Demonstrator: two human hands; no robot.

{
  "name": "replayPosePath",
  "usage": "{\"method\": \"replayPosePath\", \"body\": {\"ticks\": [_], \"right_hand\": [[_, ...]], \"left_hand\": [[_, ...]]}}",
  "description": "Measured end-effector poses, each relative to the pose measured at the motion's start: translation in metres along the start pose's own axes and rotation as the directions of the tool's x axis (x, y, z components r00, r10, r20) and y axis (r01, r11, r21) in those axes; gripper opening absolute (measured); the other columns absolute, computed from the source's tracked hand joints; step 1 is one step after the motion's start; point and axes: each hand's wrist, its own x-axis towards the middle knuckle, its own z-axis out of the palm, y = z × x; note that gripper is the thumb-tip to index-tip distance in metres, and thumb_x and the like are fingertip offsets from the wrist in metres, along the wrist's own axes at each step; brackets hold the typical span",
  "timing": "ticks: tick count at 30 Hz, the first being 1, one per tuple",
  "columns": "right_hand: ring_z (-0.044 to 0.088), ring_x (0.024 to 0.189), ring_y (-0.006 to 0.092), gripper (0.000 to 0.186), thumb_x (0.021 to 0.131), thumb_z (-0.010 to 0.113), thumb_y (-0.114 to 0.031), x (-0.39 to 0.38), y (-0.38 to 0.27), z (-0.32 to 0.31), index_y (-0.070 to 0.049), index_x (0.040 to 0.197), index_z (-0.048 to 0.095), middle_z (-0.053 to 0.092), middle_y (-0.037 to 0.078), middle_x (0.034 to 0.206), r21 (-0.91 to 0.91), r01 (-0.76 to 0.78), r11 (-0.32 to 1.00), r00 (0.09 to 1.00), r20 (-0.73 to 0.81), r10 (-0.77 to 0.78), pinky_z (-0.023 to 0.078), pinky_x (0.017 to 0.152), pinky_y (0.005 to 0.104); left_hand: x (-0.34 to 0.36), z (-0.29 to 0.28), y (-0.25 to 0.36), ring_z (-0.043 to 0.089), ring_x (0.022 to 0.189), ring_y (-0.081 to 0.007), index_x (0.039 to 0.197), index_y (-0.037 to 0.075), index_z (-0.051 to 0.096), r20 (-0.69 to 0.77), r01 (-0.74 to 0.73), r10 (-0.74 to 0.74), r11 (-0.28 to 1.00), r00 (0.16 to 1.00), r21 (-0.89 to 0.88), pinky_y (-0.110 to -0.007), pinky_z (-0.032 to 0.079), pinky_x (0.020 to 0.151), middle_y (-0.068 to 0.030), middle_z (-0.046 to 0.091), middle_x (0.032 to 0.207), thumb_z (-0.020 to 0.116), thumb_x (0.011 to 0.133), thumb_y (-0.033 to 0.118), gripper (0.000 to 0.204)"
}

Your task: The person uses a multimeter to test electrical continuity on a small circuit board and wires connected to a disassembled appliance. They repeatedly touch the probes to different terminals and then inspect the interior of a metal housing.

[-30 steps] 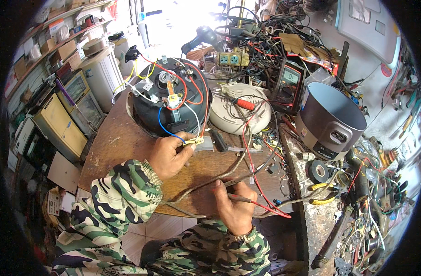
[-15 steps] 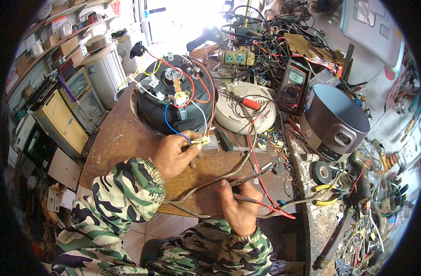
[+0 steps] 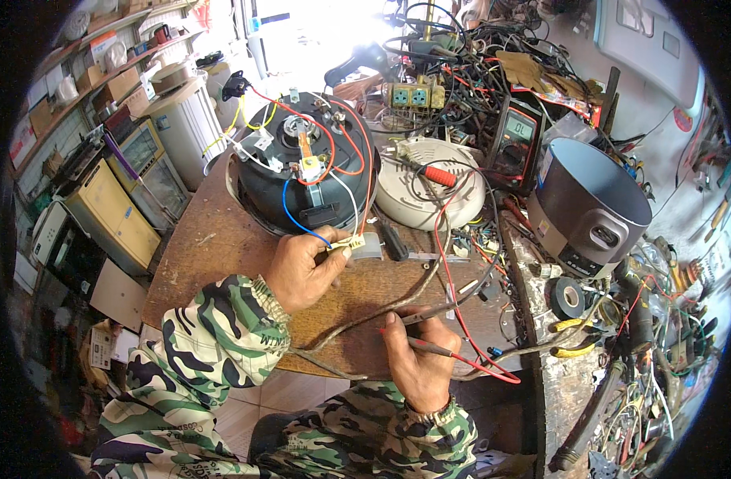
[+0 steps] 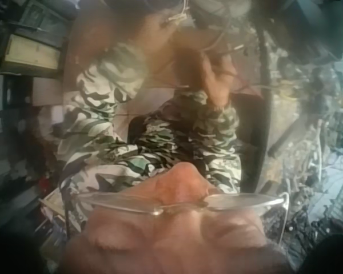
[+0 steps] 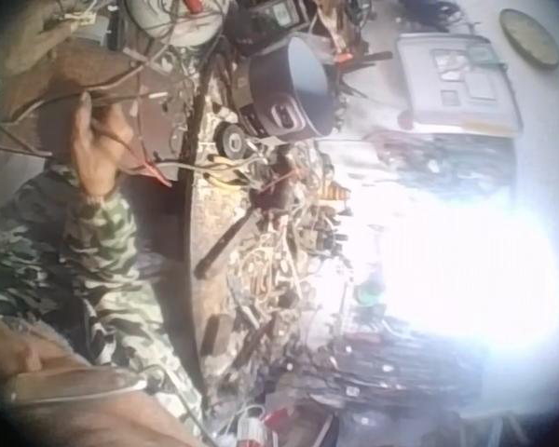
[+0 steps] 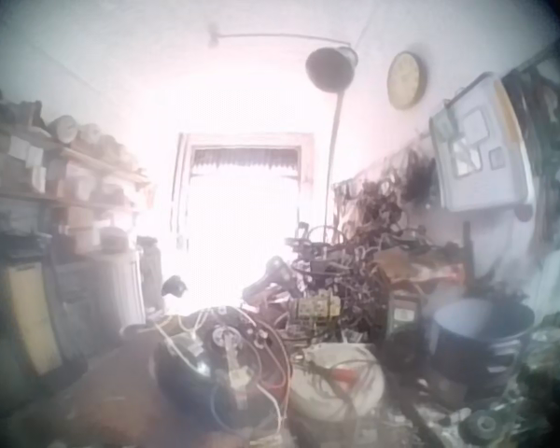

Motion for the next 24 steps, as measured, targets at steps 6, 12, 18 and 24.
{"method": "replayPosePath", "body": {"ticks": [6,12,18,24], "right_hand": [[0.061,0.062,0.0108,0.011,0.087,0.069,-0.006,-0.002,0.0,0.001,0.005,0.09,0.067,0.068,0.009,0.068,0.065,-0.003,0.998,1.0,-0.02,0.004,0.049,0.056,0.0274],[0.064,0.055,0.0257,0.016,0.085,0.072,-0.015,0.001,0.01,0.003,0.0,0.089,0.068,0.065,0.016,0.067,-0.061,0.098,0.993,0.994,-0.035,-0.1,0.047,0.052,0.0344],[0.06,0.057,0.0153,0.021,0.089,0.068,-0.017,0.007,-0.001,0.0,0.003,0.095,0.067,0.067,0.01,0.071,-0.068,0.093,0.993,0.996,0.011,-0.092,0.047,0.054,0.0292],[0.056,0.054,0.0112,0.026,0.089,0.072,-0.022,0.038,-0.007,-0.019,0.002,0.094,0.066,0.064,0.004,0.068,0.274,-0.381,0.883,0.909,0.285,0.304,0.043,0.047,0.0261]], "left_hand": [[0.0,0.007,-0.005,0.067,0.059,-0.0214,0.106,0.0,0.066,-0.066,0.032,-0.037,0.997,0.997,-0.068,-0.034,0.049,0.055,-0.0162,0.065,0.067,0.064,0.09,0.014,0.021],[-0.001,0.007,-0.004,0.065,0.058,-0.0112,0.108,0.001,0.066,-0.031,0.051,-0.057,0.982,0.998,-0.182,-0.028,0.051,0.054,-0.0071,0.069,0.071,0.06,0.095,0.012,0.019],[0.001,0.005,0.004,0.059,0.056,-0.0085,0.108,-0.007,0.061,0.016,0.015,-0.012,0.974,1.0,-0.227,-0.024,0.047,0.049,-0.0065,0.068,0.078,0.053,0.098,0.012,0.023],[0.001,0.005,0.002,0.06,0.055,-0.01,0.107,-0.006,0.061,0.016,0.001,0.002,0.979,1.0,-0.203,-0.025,0.048,0.05,-0.0073,0.067,0.077,0.052,0.099,0.014,0.024]]}}
